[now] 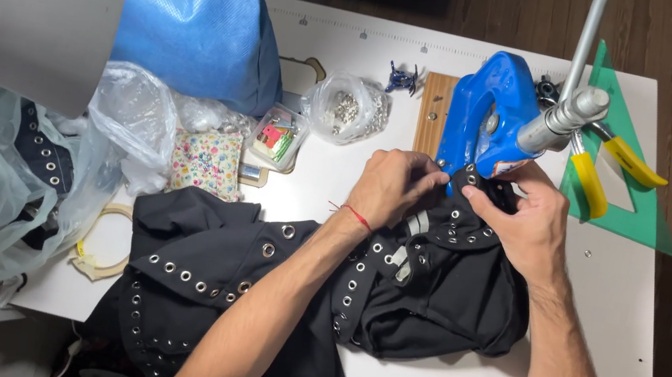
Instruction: Attaching metal eyelets to a black garment using a manual press and a rotary hole punch tool.
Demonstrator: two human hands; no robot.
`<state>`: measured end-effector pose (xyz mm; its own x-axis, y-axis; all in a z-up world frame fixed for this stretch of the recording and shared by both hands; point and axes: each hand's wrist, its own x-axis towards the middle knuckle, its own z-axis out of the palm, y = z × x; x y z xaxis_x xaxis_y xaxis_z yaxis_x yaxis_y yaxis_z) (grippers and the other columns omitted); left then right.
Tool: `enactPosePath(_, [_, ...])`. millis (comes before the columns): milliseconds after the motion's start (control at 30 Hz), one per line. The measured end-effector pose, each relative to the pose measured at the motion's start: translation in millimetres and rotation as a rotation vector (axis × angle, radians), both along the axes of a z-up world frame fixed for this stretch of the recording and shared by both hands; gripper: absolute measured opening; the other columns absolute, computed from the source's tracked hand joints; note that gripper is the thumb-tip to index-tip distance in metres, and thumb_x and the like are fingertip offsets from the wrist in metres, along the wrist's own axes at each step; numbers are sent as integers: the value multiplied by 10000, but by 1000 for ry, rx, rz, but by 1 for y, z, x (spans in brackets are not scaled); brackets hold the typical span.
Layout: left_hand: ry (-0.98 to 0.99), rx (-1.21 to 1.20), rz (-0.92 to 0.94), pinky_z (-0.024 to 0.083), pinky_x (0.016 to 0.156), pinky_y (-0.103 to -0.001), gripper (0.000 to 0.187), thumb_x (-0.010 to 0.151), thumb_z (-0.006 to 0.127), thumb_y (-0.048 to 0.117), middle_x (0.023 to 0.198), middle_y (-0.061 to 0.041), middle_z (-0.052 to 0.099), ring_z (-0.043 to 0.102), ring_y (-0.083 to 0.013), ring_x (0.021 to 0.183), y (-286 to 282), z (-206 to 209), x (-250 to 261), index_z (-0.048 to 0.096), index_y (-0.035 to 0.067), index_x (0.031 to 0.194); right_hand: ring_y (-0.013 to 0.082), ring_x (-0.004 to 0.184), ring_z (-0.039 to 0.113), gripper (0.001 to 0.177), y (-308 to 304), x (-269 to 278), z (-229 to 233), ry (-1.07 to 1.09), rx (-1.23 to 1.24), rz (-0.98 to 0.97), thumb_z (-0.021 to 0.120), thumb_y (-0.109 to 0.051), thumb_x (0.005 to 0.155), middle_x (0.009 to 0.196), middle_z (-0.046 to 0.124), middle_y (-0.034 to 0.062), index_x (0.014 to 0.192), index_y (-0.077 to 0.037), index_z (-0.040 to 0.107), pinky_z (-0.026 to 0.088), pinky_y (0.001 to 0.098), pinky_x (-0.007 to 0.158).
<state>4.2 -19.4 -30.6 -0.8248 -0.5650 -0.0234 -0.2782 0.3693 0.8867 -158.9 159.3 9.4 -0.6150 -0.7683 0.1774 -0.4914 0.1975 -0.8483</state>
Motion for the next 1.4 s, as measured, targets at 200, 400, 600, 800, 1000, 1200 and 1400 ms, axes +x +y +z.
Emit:
enactPosePath(200, [64, -315, 5, 721, 810, -529, 144, 1051, 812, 329, 921, -89, 886, 876, -380, 924, 3, 2, 5, 894, 214, 1073, 353, 1118, 774, 406, 1, 1, 4, 6, -3, -2, 1032, -128, 943, 1194, 739, 248, 1185, 117, 817, 723, 466, 925])
enactPosePath(400, [143, -785, -63, 680, 689, -426, 205, 1146, 637, 342, 860, 1, 755, 806, -238, 906, 0, -35, 6, 757, 226, 1027, 318, 1131, 763, 360, -2, 2, 10, -1, -31, 29, 1027, -118, 967, 1154, 733, 217, 1182, 87, 824, 717, 449, 905])
enactPosePath(600, [128, -1044, -39, 667, 662, -347, 162, 1170, 580, 293, 927, 63, 709, 756, -147, 964, 4, -14, 10, 699, 261, 1065, 300, 1145, 759, 360, 1, -3, -4, -12, -62, 35, 1024, -113, 961, 1159, 730, 214, 1180, 83, 816, 711, 436, 913])
enactPosePath(800, [166, -1073, -25, 670, 624, -358, 141, 1141, 612, 272, 927, 46, 663, 730, -174, 972, 2, 8, 19, 729, 246, 1066, 343, 1146, 768, 419, 3, -4, -1, 37, -53, 49, 1029, -160, 969, 1159, 733, 249, 1208, 97, 802, 723, 455, 864])
enactPosePath(1000, [212, -1141, -46, 648, 588, -332, 171, 1127, 600, 296, 880, 55, 605, 691, -153, 959, 6, 4, 13, 690, 272, 983, 377, 1143, 784, 411, 0, -4, -3, 43, -64, 54, 1029, -148, 959, 1169, 741, 251, 1194, 97, 797, 728, 464, 863])
enactPosePath(1200, [315, -1252, -85, 628, 596, -317, 203, 1130, 579, 242, 860, 4, 610, 695, -203, 911, 2, -29, 2, 735, 215, 1004, 340, 1124, 778, 431, 1, -1, 0, 25, -77, 36, 1037, -169, 954, 1157, 746, 240, 1201, 89, 796, 723, 440, 855])
enactPosePath(1400, [447, -1367, -112, 588, 611, -344, 263, 1116, 492, 195, 885, -37, 596, 685, -250, 912, 6, -17, 0, 725, 163, 1000, 366, 1144, 791, 454, 2, -3, 6, 22, -53, 50, 1048, -174, 934, 1164, 750, 243, 1213, 83, 799, 728, 422, 831])
